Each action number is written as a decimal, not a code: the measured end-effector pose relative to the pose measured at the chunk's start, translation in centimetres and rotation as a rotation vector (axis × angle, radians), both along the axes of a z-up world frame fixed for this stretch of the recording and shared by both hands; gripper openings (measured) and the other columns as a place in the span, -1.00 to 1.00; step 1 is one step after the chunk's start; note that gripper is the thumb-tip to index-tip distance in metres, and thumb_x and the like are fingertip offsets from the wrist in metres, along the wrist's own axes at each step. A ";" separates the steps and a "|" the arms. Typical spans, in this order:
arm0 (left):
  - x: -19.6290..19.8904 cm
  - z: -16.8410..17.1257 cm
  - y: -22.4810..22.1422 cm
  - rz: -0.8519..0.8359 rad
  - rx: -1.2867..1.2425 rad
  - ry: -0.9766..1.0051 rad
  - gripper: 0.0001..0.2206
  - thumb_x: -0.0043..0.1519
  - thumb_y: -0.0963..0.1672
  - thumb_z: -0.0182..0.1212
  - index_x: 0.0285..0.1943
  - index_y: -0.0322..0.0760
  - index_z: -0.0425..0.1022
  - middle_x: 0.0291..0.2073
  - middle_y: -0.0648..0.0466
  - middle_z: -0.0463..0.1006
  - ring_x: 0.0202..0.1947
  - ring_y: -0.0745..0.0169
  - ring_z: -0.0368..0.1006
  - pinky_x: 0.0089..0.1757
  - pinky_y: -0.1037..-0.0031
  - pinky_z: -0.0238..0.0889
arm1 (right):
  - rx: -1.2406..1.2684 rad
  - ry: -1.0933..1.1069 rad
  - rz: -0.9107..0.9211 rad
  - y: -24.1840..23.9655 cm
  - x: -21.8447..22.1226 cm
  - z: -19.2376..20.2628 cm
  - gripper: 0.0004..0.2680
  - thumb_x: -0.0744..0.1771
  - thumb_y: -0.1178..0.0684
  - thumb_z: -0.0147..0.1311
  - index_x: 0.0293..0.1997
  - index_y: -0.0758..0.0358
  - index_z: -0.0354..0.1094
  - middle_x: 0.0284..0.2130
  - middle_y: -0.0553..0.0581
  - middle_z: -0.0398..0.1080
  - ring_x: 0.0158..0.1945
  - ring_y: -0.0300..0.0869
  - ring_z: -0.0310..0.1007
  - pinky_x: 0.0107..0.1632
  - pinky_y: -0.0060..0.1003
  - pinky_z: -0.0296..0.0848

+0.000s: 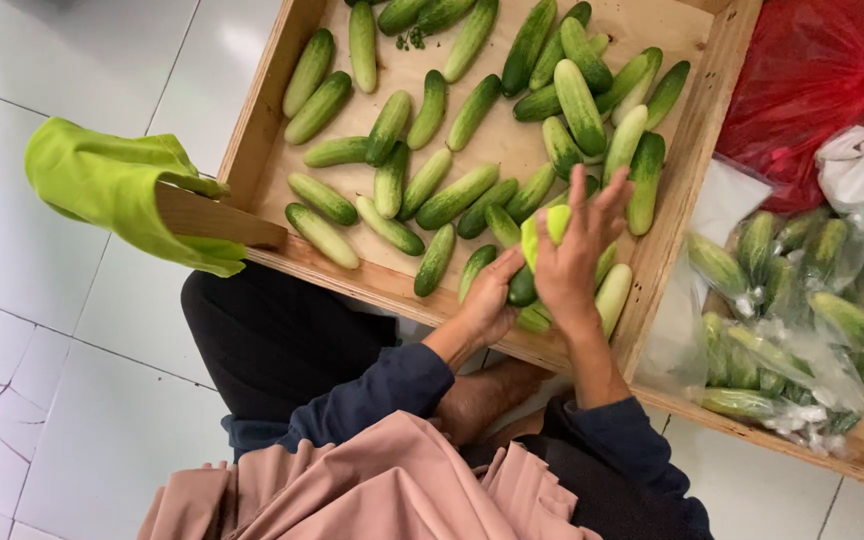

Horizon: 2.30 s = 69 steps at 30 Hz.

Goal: The person wipes cucumbers with a green cloth and places them into clear plastic bags by hand.

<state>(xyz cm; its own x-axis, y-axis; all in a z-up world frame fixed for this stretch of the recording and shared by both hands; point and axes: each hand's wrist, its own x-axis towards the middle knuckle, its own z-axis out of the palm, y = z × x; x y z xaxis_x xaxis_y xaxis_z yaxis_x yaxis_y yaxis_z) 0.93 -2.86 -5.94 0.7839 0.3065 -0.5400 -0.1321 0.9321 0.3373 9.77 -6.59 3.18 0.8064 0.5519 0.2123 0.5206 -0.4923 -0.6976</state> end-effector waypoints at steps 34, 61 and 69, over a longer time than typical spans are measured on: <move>2.6 3.3 -4.8 -0.343 0.281 0.150 -0.69 0.30 0.00 0.36 0.03 -0.32 0.63 -0.31 -0.07 0.64 -0.29 0.18 0.59 -0.21 0.29 0.50 | 0.516 0.686 -0.314 -8.4 2.3 -4.7 -0.71 0.47 -0.01 -0.06 0.33 0.27 0.23 0.07 0.52 0.42 -0.15 0.15 0.62 -0.25 -0.19 0.70; 7.1 1.5 -8.0 -0.275 0.594 0.182 -0.62 0.43 0.05 0.07 0.20 -0.29 0.44 -0.17 -0.05 0.52 -0.13 0.15 0.48 -0.07 0.24 0.42 | 0.454 0.682 -0.319 -14.4 -1.4 0.6 -0.57 0.43 -0.20 -0.05 0.41 0.25 0.22 0.30 0.43 0.25 0.38 0.24 0.20 0.40 0.25 0.09; 9.1 5.2 -11.3 -0.490 1.327 -0.153 -0.62 0.34 -0.28 -0.10 0.23 -0.07 0.48 0.15 -0.07 0.42 0.27 -0.20 0.31 0.21 0.06 0.17 | 0.244 0.616 -0.546 -23.0 1.2 -1.5 -0.64 0.30 0.13 0.20 0.22 0.36 0.27 -0.05 0.33 0.35 0.01 0.10 0.36 0.16 0.05 0.32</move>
